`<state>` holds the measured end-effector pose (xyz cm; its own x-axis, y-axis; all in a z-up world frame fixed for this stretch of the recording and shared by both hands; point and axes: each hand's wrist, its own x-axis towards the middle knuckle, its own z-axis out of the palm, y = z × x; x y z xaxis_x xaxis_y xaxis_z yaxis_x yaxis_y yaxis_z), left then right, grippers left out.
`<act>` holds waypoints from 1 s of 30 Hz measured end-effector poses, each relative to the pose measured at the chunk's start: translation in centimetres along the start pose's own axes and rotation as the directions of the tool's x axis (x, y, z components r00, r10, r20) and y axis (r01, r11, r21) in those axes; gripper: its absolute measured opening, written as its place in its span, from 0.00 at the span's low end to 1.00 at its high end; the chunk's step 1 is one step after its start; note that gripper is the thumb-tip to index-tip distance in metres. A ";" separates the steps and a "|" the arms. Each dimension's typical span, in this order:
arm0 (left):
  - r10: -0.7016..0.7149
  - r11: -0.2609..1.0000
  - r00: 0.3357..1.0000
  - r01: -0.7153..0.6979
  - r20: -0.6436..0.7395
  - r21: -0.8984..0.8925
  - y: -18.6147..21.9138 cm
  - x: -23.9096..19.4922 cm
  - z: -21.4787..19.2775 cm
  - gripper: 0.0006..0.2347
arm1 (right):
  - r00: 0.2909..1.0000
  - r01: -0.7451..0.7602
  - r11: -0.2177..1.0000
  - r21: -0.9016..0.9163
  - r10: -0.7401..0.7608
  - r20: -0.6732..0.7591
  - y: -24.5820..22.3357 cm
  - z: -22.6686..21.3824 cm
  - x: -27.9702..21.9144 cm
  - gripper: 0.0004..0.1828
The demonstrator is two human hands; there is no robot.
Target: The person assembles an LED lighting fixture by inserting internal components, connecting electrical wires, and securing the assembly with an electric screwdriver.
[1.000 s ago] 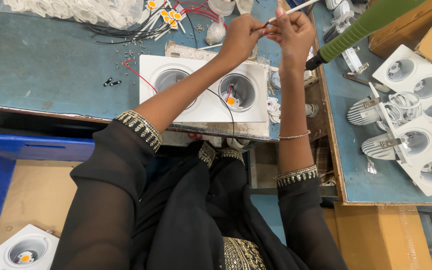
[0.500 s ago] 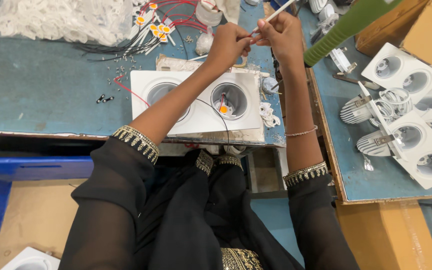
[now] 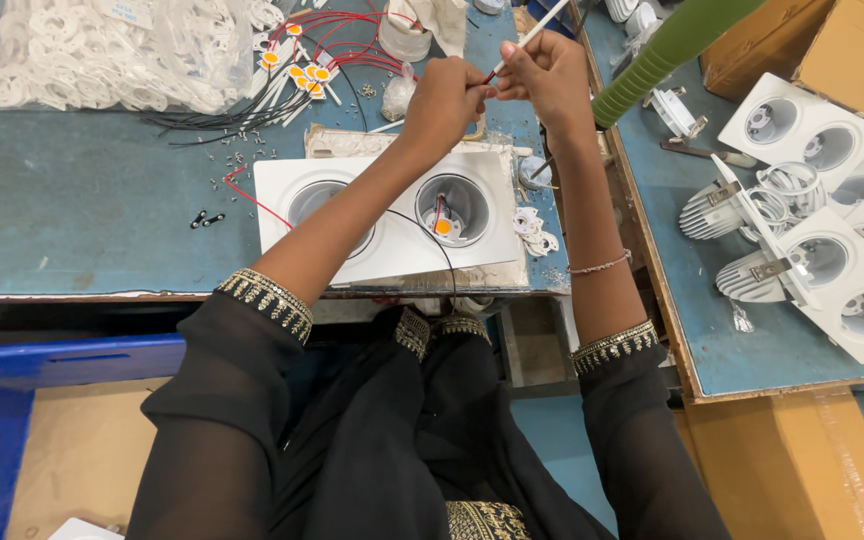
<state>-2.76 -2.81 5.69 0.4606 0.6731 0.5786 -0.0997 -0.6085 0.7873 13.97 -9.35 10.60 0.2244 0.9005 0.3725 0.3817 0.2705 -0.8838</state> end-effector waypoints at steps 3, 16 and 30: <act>-0.032 0.999 0.999 0.033 -0.035 0.035 1.1 -0.2 0.1 0.09 | 0.999 0.023 1.000 -0.014 -0.023 -0.038 0.1 0.1 -0.1 0.15; 0.062 0.962 0.995 -0.041 -0.072 0.268 1.3 -0.6 0.6 0.10 | 0.989 0.106 0.994 -0.036 -0.109 -0.100 0.7 0.4 -0.5 0.13; 0.049 0.935 0.998 -0.033 -0.037 0.353 -0.1 -0.1 1.8 0.10 | 1.000 0.013 0.994 -0.111 -0.010 0.030 0.4 -0.5 -1.1 0.07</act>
<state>-1.19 -3.56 5.20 0.4222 0.6575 0.6240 0.2030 -0.7395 0.6418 14.29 -10.38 9.95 0.1938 0.9075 0.3728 0.4820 0.2429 -0.8418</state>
